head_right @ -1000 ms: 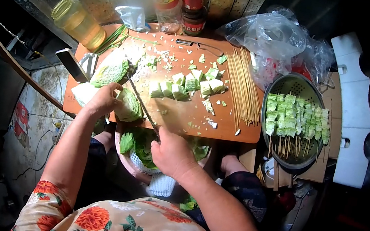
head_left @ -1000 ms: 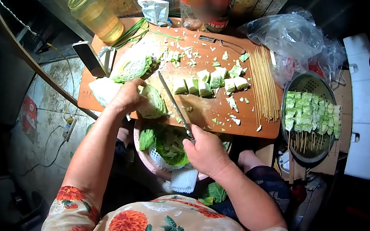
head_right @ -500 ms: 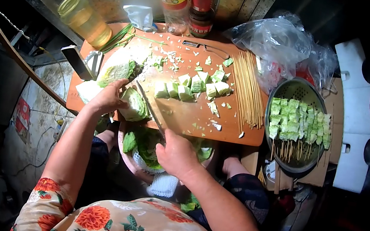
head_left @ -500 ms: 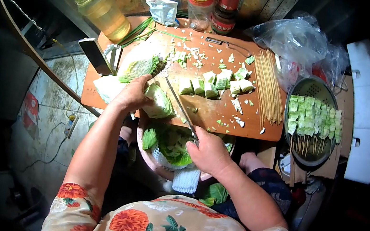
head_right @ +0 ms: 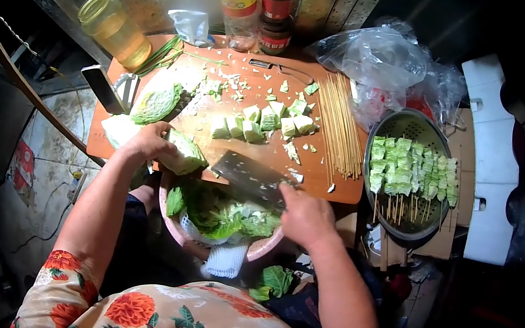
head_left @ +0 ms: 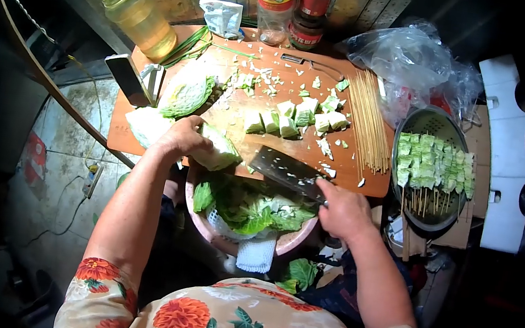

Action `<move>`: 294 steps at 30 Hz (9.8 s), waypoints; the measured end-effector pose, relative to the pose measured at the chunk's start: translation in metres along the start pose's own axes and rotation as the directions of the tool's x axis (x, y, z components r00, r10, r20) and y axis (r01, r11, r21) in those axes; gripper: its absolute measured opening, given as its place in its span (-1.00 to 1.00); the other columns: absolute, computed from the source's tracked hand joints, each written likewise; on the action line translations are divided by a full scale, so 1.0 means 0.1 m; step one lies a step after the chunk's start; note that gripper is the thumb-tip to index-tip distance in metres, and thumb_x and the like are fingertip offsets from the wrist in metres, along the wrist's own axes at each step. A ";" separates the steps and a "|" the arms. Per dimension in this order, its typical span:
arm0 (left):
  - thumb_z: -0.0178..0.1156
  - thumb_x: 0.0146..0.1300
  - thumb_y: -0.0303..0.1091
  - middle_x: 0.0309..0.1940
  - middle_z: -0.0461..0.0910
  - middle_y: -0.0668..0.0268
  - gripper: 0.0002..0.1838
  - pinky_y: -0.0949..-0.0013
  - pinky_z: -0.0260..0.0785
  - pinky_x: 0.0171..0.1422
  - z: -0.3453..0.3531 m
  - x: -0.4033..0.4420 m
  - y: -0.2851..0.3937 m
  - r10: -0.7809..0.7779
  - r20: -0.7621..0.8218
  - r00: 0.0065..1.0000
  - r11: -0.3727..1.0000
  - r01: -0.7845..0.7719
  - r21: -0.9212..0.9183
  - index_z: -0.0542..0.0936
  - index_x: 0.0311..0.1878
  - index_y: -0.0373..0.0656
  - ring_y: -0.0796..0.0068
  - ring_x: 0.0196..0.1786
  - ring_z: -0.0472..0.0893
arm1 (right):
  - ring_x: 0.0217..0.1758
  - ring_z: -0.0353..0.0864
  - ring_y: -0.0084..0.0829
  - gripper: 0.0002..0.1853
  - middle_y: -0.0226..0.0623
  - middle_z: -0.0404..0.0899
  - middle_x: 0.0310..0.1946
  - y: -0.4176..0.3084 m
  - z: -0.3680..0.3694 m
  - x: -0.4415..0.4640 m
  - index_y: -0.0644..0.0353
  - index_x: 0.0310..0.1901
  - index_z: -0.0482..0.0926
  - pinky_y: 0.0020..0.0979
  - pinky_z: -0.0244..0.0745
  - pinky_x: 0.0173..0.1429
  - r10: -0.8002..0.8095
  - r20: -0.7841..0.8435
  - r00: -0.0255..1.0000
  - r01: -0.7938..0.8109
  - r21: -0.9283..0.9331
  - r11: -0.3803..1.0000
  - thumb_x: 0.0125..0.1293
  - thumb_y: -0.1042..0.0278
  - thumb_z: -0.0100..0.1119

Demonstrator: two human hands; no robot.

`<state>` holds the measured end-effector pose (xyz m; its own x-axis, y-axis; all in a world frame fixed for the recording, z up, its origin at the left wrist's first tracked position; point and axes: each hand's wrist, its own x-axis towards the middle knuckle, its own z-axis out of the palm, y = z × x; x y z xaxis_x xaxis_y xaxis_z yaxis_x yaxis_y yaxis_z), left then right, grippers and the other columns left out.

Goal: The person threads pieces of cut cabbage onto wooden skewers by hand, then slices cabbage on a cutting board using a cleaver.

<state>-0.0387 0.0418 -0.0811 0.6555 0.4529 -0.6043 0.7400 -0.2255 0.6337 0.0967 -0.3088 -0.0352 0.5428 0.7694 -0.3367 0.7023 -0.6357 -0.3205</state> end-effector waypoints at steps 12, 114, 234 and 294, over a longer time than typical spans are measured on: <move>0.43 -0.05 -0.38 -0.14 0.63 0.11 -0.14 0.33 0.57 -0.23 0.12 -0.04 -0.15 0.048 0.002 0.999 0.976 -0.046 -0.215 0.32 0.39 -0.20 0.32 -0.19 0.66 | 0.02 0.52 -0.08 -0.40 -0.19 0.52 -0.16 0.58 0.11 0.23 -0.10 0.18 0.48 -0.11 0.48 0.07 -0.016 -0.169 0.986 -0.007 -0.138 0.990 0.07 0.64 0.10; 0.33 0.27 -0.08 -0.17 0.60 0.18 -0.42 0.42 0.49 -0.21 0.51 -0.59 0.51 0.118 0.184 0.976 0.932 -0.044 -0.361 0.46 0.18 -0.30 0.49 -0.21 0.60 | -0.09 0.62 -0.21 -0.47 -0.10 0.58 -0.12 -0.92 0.17 0.84 0.24 -0.02 0.49 -0.27 0.53 0.09 -0.263 -0.198 0.944 0.321 0.378 0.868 -0.11 0.31 0.37; 0.39 0.13 -0.49 -0.35 0.68 0.27 -0.80 0.42 0.51 -0.11 1.76 0.17 0.62 0.330 -0.211 0.920 0.918 -0.365 -0.152 0.57 -0.21 -0.26 0.52 -0.26 0.64 | 0.05 0.61 0.00 -0.44 0.01 0.66 -0.08 0.09 0.11 -0.37 0.14 0.23 0.45 -0.11 0.43 0.19 0.354 0.204 0.913 -0.408 0.412 0.814 0.22 0.07 0.14; 0.43 -0.04 -0.46 -0.15 0.65 0.02 -0.44 0.29 0.51 0.00 0.50 -0.11 0.05 0.215 -0.327 0.920 0.969 -0.159 0.191 0.53 0.10 -0.26 0.25 -0.12 0.66 | -0.03 0.63 0.04 -0.45 0.06 0.65 -0.16 -0.71 0.22 0.05 0.24 0.20 0.43 -0.09 0.49 0.10 0.111 0.123 0.986 -0.161 0.538 0.827 0.22 0.13 0.14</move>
<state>-0.0348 -0.0073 -0.0957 0.7132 0.6501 -0.2622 0.6416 -0.4547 0.6177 0.0396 -0.2614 -0.0340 0.5565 0.6804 -0.4768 0.2461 -0.6832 -0.6875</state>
